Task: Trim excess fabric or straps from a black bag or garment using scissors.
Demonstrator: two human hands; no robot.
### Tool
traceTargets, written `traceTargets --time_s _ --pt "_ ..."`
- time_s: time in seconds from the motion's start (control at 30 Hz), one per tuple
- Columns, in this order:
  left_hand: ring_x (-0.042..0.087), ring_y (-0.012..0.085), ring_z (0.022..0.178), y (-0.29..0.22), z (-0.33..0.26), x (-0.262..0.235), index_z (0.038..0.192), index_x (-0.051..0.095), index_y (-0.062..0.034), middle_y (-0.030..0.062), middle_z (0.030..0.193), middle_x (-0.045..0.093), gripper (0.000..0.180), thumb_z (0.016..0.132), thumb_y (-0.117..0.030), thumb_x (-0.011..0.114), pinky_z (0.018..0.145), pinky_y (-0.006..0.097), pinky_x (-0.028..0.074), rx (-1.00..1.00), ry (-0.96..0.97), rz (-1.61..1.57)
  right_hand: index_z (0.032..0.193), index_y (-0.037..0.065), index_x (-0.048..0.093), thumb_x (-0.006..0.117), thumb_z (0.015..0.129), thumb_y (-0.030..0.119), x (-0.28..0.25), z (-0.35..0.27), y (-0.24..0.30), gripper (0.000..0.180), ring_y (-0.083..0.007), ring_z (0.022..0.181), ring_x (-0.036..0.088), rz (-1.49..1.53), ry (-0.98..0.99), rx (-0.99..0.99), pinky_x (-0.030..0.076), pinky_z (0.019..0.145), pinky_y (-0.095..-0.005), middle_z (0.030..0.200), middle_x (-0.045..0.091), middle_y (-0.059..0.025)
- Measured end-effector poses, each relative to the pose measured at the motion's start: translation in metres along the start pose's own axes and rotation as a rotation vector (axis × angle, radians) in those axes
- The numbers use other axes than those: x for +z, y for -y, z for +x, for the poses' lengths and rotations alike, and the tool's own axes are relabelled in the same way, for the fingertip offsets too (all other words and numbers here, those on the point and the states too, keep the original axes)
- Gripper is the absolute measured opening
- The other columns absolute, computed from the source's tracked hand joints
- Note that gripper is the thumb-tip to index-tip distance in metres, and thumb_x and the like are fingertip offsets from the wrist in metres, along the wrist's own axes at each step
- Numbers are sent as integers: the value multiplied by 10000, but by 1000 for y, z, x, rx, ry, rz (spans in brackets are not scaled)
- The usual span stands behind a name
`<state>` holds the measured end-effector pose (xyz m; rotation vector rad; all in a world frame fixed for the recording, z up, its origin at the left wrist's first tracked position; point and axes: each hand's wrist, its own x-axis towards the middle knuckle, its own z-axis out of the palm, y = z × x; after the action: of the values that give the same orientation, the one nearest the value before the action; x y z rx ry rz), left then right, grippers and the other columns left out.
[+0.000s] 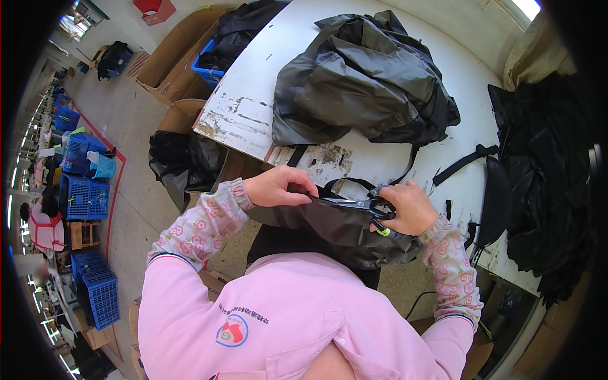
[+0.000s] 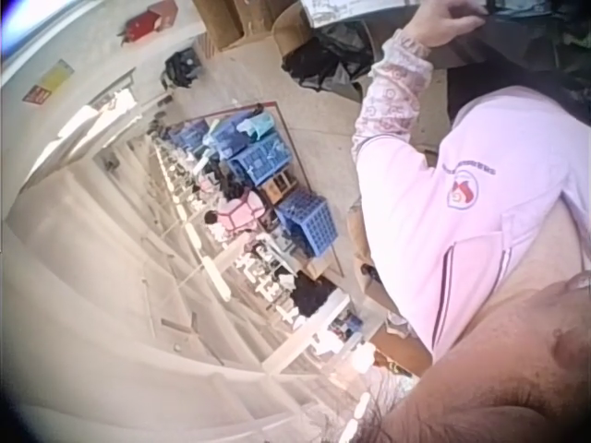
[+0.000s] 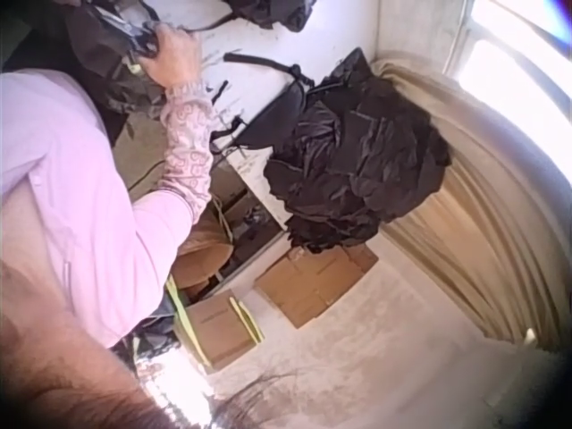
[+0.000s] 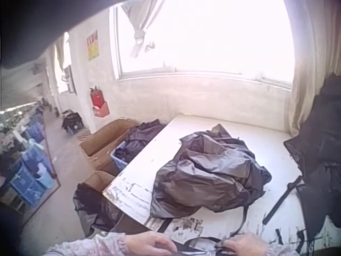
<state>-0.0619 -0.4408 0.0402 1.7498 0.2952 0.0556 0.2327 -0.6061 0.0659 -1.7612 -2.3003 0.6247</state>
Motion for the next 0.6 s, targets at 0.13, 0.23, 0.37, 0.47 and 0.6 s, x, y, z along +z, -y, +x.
traceTargets --time_s 0.13,0.23,0.37,0.47,0.6 --pt "515 78 731 0 0 0 1008 699 -41 -6 813 562 156 870 -114 702 653 235 423 14 -4 30 846 67 602 835 635 483 7 4 -1 522 -289 749 593 20 -43 -31 381 723 -366 722 592 -87" --pt "517 75 730 0 -1 -1 1011 697 -39 -5 817 567 158 871 -113 700 651 234 425 23 -7 44 828 65 596 832 644 481 7 5 0 512 -290 733 590 10 -29 -27 376 721 -363 705 588 -89" --pt "562 91 780 -1 -2 -2 1026 692 -18 28 878 623 191 856 -107 697 715 241 477 -41 6 12 787 62 585 840 638 466 6 4 1 501 -293 700 585 37 -10 -4 368 710 -362 680 586 -85" --pt "567 92 780 0 -2 -2 1026 694 -18 30 877 629 191 858 -111 696 716 243 479 -39 -2 16 789 67 592 843 632 453 4 3 3 487 -285 697 600 32 1 18 374 716 -364 678 605 -80" --pt "541 75 736 1 -1 -1 1029 696 -34 3 834 591 175 875 -118 698 658 233 443 -1 -5 35 817 76 606 838 631 461 2 3 6 486 -273 718 616 17 -31 19 382 729 -366 697 623 -73"
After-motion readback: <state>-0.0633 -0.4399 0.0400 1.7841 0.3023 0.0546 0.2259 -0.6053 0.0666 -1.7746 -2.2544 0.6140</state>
